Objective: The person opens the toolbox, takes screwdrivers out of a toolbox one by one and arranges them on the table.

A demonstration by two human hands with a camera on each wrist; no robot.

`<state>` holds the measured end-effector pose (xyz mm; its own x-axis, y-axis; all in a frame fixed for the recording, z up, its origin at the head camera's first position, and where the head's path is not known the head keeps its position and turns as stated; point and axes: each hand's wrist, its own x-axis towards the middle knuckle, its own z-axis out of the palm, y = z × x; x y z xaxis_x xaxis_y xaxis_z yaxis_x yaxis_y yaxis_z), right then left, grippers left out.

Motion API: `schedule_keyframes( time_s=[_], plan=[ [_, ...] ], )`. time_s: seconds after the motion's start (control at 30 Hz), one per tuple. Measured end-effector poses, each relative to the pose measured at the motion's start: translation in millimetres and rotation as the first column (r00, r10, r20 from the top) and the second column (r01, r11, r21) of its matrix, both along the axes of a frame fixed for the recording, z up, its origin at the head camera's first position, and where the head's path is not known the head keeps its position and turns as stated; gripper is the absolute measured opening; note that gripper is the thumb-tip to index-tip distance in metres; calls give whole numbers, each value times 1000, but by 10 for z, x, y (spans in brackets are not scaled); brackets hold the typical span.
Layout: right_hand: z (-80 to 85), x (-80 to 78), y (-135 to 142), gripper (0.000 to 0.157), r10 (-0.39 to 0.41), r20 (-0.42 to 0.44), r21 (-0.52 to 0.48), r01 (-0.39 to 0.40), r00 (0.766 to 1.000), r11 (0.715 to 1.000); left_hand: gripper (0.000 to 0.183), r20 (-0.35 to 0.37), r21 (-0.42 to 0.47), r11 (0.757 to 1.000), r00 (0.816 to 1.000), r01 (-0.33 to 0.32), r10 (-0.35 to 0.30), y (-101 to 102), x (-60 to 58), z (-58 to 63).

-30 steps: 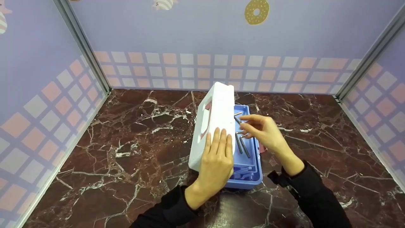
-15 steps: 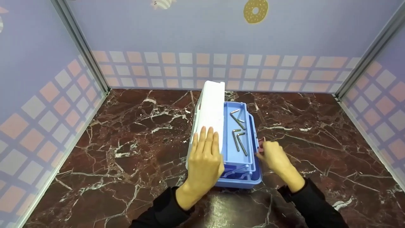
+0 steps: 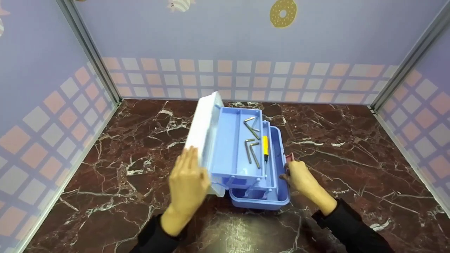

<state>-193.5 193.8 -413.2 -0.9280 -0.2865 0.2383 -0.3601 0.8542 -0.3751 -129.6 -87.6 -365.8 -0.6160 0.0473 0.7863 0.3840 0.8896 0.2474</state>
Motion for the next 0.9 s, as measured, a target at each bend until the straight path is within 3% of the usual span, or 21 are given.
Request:
schedule_keyframes(
  time_s=[0.13,0.27,0.4,0.6,0.9],
  plan=[
    [2,-4,5,21,2,9,29,-2,1000,1000,36,116,56,997,992,-50,43,-219,15,-68],
    [13,-1,-2,19,0,53,60,-3,999,998,35,223,73,994,973,-84,66,-397,28,-148],
    [13,2,-15,16,9,82,61,-14,997,998,22,317,72,992,946,-100,72,-547,32,-228],
    [16,-6,-26,15,13,74,65,-18,997,998,7,449,54,991,889,-123,86,-692,-22,-345],
    [25,-19,-21,14,28,85,52,-32,996,998,11,611,55,992,789,-117,59,-804,-133,-526]
  ],
)
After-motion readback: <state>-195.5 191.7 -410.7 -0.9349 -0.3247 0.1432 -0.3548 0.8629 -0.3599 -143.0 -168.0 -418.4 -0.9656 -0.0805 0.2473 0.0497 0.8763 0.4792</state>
